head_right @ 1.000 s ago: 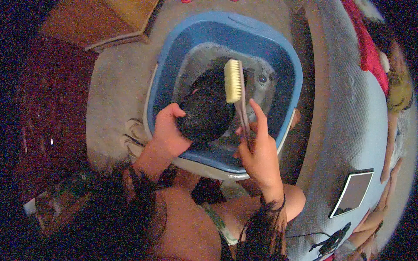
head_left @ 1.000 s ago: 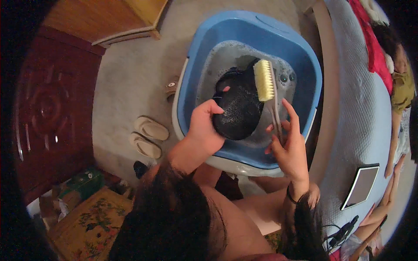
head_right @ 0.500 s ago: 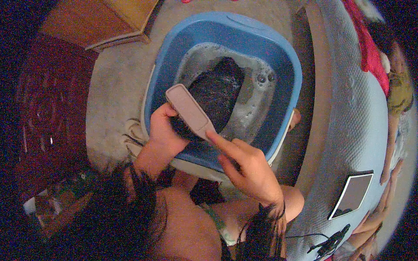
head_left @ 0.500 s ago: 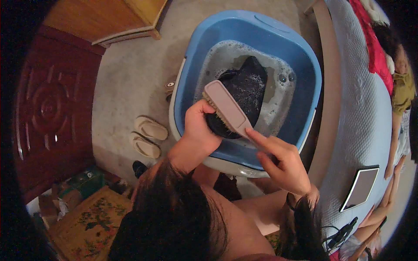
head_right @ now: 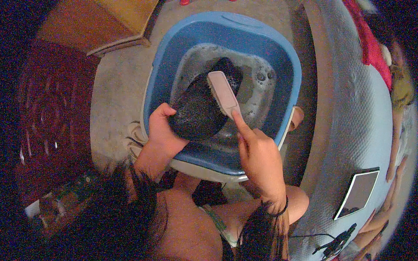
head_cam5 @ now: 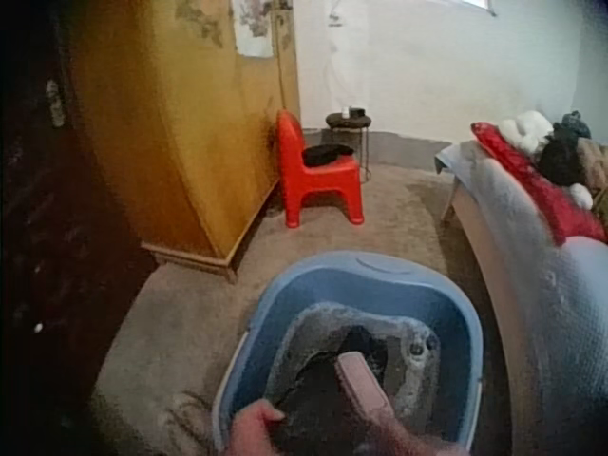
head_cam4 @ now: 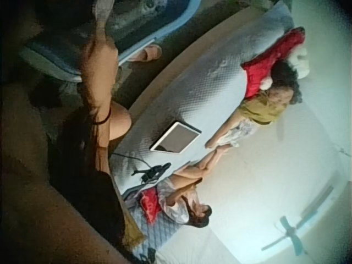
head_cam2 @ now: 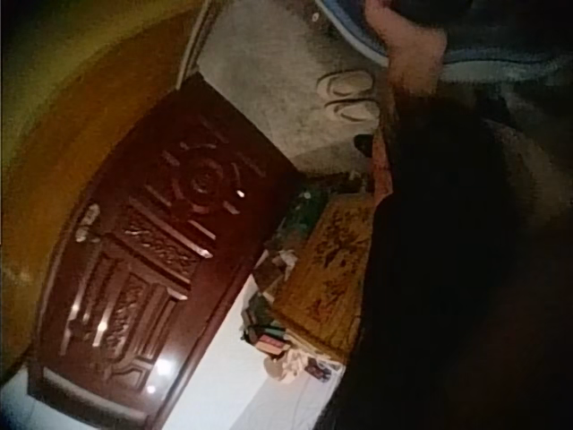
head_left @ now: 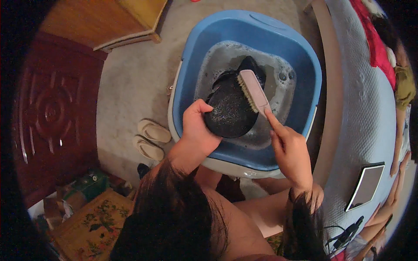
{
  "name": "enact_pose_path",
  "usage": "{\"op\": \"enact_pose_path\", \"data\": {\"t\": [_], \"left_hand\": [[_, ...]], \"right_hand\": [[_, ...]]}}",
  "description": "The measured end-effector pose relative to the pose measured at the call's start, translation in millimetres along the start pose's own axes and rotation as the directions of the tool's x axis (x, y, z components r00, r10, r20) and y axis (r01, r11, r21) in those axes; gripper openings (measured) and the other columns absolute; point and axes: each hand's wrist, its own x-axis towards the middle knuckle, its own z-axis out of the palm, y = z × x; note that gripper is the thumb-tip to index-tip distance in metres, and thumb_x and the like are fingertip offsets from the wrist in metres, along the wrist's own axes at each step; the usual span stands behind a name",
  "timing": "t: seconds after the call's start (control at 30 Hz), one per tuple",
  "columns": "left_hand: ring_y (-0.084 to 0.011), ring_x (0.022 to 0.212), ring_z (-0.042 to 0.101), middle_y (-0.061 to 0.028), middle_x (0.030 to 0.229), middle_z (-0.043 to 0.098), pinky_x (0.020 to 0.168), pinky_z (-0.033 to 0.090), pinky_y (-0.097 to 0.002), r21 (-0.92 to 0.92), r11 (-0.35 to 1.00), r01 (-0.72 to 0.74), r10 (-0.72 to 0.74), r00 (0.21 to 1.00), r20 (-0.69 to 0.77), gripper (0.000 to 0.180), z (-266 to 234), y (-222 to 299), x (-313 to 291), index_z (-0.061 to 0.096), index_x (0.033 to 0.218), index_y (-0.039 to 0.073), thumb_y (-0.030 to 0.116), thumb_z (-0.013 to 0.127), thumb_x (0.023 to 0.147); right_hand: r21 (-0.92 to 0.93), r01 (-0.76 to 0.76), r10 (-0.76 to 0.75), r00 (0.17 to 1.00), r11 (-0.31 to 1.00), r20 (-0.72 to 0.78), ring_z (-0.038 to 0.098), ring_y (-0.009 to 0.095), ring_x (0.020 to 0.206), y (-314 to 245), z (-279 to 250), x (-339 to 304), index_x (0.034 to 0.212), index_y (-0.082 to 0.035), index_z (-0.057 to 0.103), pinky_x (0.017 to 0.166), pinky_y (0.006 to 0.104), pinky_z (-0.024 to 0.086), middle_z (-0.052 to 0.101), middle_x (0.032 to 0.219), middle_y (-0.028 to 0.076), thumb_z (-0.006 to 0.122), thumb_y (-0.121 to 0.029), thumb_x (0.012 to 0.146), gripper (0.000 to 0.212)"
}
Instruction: The person cleans a black sandal by scrubbing it with a brush in a basin filled with soapy water.
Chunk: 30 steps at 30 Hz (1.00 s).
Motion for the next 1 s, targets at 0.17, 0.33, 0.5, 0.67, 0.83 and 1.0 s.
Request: {"op": "enact_pose_path", "data": {"t": [0.17,0.33,0.5,0.67,0.83,1.0], "left_hand": [[-0.03,0.092,0.056,-0.0151,0.099,0.058,0.088,0.042,-0.0426,-0.002,0.999,-0.033,0.033,0.998,-0.048,0.042,-6.7,5.6,-7.8,0.052,0.102,-0.001,0.017,0.043,0.065],[-0.0295,0.096,0.055,-0.0151,0.099,0.058,0.089,0.041,-0.0424,0.025,1.0,0.014,-0.015,1.0,0.026,0.042,-3.0,3.9,-4.0,0.052,0.102,-0.001,0.017,0.043,0.066],[-0.0298,0.095,0.055,-0.0153,0.1,0.058,0.088,0.042,-0.0426,0.02,1.0,-0.014,0.013,0.999,0.031,0.042,-11.1,5.7,-4.2,0.052,0.102,-0.001,0.017,0.043,0.066],[-0.0302,0.096,0.055,-0.0153,0.103,0.056,0.088,0.042,-0.0434,-0.009,1.0,0.013,-0.013,0.999,-0.031,0.044,-8.7,2.6,-1.6,0.052,0.106,0.001,0.015,0.043,0.065],[-0.03,0.094,0.055,-0.0152,0.102,0.056,0.088,0.042,-0.0427,0.01,1.0,0.006,-0.005,1.0,-0.027,0.042,-9.0,3.8,-2.1,0.052,0.105,0.002,0.013,0.043,0.065],[-0.0291,0.094,0.055,-0.0143,0.104,0.056,0.088,0.042,-0.0417,-0.013,1.0,0.021,-0.021,0.999,-0.04,0.043,-11.1,5.3,-2.9,0.051,0.108,0.004,0.012,0.043,0.066]], "right_hand": [[0.312,0.207,-0.285,0.931,0.927,0.228,0.057,0.036,0.069,-6.5,-7.0,-3.7,0.124,-0.015,0.046,0.065,0.0413,0.045,0.056,0.072,0.02,0.05,-0.002,0.078,0.049],[0.153,0.101,-0.114,0.99,0.983,0.077,0.057,0.038,0.072,-7.9,7.0,3.3,0.125,-0.015,0.045,0.066,0.0415,0.045,0.057,0.077,0.022,0.05,-0.003,0.079,0.048],[0.166,-0.01,-0.022,0.982,0.986,0.19,0.057,0.039,0.08,-14.0,-1.7,5.3,0.125,-0.014,0.044,0.07,0.042,0.046,0.058,0.086,0.025,0.05,-0.004,0.08,0.047],[0.283,0.149,-0.188,0.975,0.947,0.117,0.034,0.012,0.052,12.2,4.5,6.8,0.128,-0.017,0.042,0.052,0.0242,0.036,0.044,0.061,0.016,0.052,0.002,0.077,0.055],[-0.09,-0.024,0.014,0.994,0.996,-0.112,0.035,0.01,0.054,-0.4,22.8,9.7,0.128,-0.017,0.042,0.053,0.0224,0.037,0.048,0.065,0.015,0.052,0.002,0.077,0.055],[0.423,0.149,-0.282,0.92,0.894,0.271,0.057,0.04,0.081,9.3,-7.0,8.3,0.13,-0.015,0.037,0.071,0.0417,0.044,0.057,0.086,0.025,0.051,-0.003,0.079,0.054]]}}
